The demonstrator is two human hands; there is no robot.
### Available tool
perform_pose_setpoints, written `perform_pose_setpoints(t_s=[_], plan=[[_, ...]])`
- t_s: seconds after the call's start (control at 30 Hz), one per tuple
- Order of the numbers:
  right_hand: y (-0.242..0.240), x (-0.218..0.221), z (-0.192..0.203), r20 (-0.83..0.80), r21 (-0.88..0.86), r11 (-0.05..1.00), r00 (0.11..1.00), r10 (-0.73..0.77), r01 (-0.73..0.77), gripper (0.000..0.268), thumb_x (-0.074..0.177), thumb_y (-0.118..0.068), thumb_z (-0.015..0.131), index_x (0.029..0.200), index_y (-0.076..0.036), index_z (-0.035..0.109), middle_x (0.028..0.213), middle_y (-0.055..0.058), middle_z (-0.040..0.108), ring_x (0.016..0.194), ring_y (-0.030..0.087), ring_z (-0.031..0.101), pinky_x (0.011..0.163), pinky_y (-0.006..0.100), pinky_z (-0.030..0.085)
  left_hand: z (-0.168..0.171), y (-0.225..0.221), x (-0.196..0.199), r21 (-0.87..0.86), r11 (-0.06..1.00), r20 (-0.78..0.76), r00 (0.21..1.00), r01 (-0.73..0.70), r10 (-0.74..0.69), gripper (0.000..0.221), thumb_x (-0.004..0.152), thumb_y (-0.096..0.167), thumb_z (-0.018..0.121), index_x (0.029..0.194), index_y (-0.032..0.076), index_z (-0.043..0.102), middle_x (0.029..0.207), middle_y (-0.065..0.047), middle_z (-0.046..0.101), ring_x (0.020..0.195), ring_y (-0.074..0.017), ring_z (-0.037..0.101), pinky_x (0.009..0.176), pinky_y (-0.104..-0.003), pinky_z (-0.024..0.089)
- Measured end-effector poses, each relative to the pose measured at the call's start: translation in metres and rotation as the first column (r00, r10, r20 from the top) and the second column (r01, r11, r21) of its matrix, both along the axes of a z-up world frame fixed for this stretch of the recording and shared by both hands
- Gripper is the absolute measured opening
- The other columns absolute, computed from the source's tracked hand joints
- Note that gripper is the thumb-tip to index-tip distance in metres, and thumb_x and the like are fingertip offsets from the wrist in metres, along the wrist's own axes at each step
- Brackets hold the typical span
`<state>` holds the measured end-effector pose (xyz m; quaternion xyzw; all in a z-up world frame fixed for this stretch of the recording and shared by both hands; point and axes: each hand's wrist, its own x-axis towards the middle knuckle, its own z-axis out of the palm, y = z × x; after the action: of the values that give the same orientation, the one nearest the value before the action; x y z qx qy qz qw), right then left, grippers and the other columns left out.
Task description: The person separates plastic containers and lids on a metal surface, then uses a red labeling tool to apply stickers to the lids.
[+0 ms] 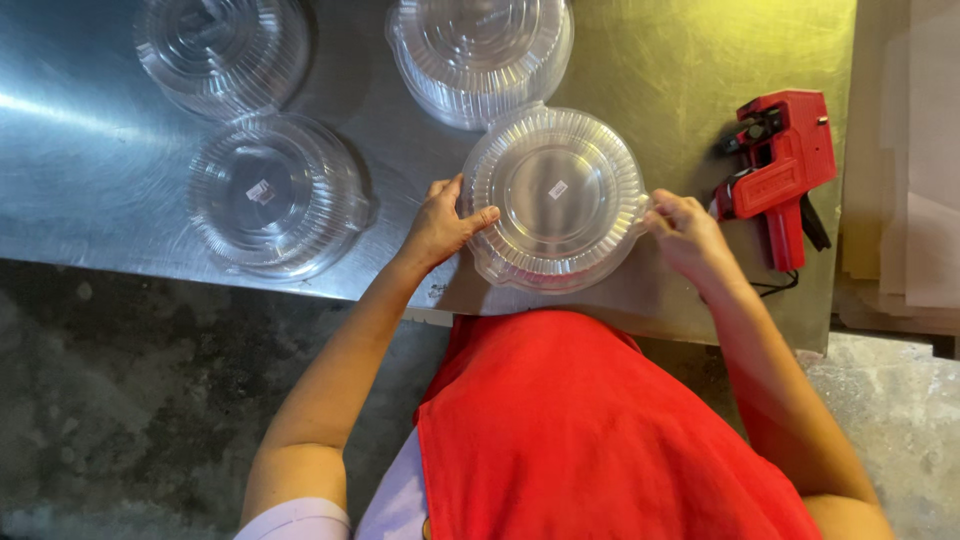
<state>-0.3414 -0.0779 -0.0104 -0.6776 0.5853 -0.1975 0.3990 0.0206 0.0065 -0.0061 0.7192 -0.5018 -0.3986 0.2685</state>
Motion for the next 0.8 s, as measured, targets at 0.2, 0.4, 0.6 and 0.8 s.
perform_pose_setpoints(t_s=[0.2,0.4,0.6,0.8], plan=[[0.007,0.008,0.007,-0.167,-0.141,0.980,0.979,0.117,-0.141,0.032,0.098,-0.018,0.070,0.128,-0.007,0.066,0.111,0.016,0.063,0.091,0.027,0.066,0.082,0.037,0.054,-0.002,0.005,0.000,-0.058,0.998,0.003,1.000,0.015,-0.015,0.089,0.082,0.055,0.075,0.150,0.004,0.049,0.142,-0.021,0.050,0.134,-0.0351,0.053,0.109,-0.044,0.047],[0.009,0.005,0.002,-0.133,-0.292,0.951,0.989,0.066,-0.103,0.033,0.093,-0.018,0.075,0.122,-0.004,0.069,0.105,0.017,0.066,0.089,0.027,0.069,0.081,0.036,0.056,-0.007,0.012,0.001,-0.116,0.993,-0.016,1.000,0.017,-0.019,0.090,0.085,0.055,0.077,0.148,-0.002,0.047,0.146,-0.021,0.048,0.135,-0.0351,0.053,0.110,-0.043,0.046],[0.006,0.000,0.037,0.655,0.443,0.896,0.697,-0.292,-0.041,0.032,0.104,-0.011,0.063,0.133,-0.001,0.057,0.111,0.017,0.071,0.094,0.025,0.072,0.076,0.034,0.055,0.021,0.015,-0.009,-0.068,0.996,0.080,0.996,0.049,-0.044,0.087,0.089,0.056,0.073,0.151,0.001,0.044,0.150,-0.022,0.042,0.137,-0.0368,0.047,0.110,-0.045,0.044],[0.033,0.021,0.070,0.899,0.407,0.872,0.291,-0.328,-0.273,0.037,0.103,-0.007,0.057,0.140,-0.007,0.056,0.129,0.014,0.070,0.112,0.023,0.071,0.081,0.032,0.060,0.108,0.026,-0.053,-0.448,0.855,-0.068,0.943,0.262,-0.325,0.047,0.103,0.050,0.060,0.144,0.027,0.062,0.161,-0.006,0.049,0.149,-0.0299,0.052,0.120,-0.044,0.049]])
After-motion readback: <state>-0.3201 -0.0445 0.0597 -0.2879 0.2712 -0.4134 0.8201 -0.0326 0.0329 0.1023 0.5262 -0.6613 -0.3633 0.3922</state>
